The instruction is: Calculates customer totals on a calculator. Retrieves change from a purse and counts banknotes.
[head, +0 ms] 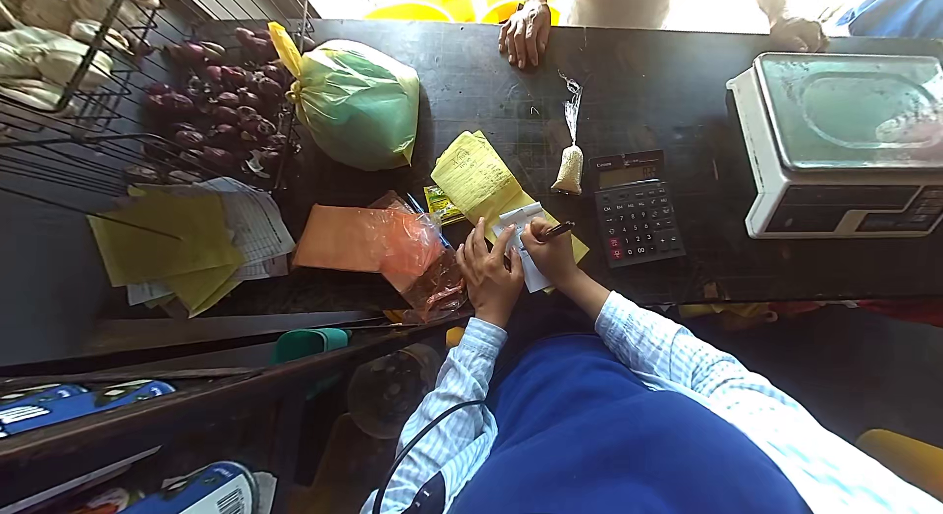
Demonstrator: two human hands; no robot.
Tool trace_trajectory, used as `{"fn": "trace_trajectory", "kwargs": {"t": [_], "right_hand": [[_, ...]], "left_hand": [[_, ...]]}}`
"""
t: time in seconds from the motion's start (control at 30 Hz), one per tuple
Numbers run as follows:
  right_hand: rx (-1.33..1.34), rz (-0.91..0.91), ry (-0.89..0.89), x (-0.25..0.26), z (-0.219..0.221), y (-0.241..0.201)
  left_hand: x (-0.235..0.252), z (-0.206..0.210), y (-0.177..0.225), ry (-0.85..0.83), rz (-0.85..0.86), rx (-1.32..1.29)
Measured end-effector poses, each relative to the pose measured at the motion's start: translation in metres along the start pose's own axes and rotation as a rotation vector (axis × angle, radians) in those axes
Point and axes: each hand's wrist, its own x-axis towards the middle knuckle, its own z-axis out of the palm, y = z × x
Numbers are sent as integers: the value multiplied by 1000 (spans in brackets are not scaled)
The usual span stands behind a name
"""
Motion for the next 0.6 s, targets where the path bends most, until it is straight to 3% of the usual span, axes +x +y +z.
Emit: {"fn": "trace_trajectory", "kwargs": {"t": [0.27, 0.37, 0.47, 0.6], "right_hand": [[6, -9, -3, -2, -1, 2], [-113, -18, -43, -4, -5, 1], [-242, -12, 24, 2, -13, -1], [-187, -34, -1, 6, -5, -2]], "left_hand": [[-3, 11, -7, 39, -6, -16], [-2, 10, -5, 34, -8, -20], [-2, 10, -6, 39, -3, -17], [-2, 10, -6, 40, -5, -17]]}}
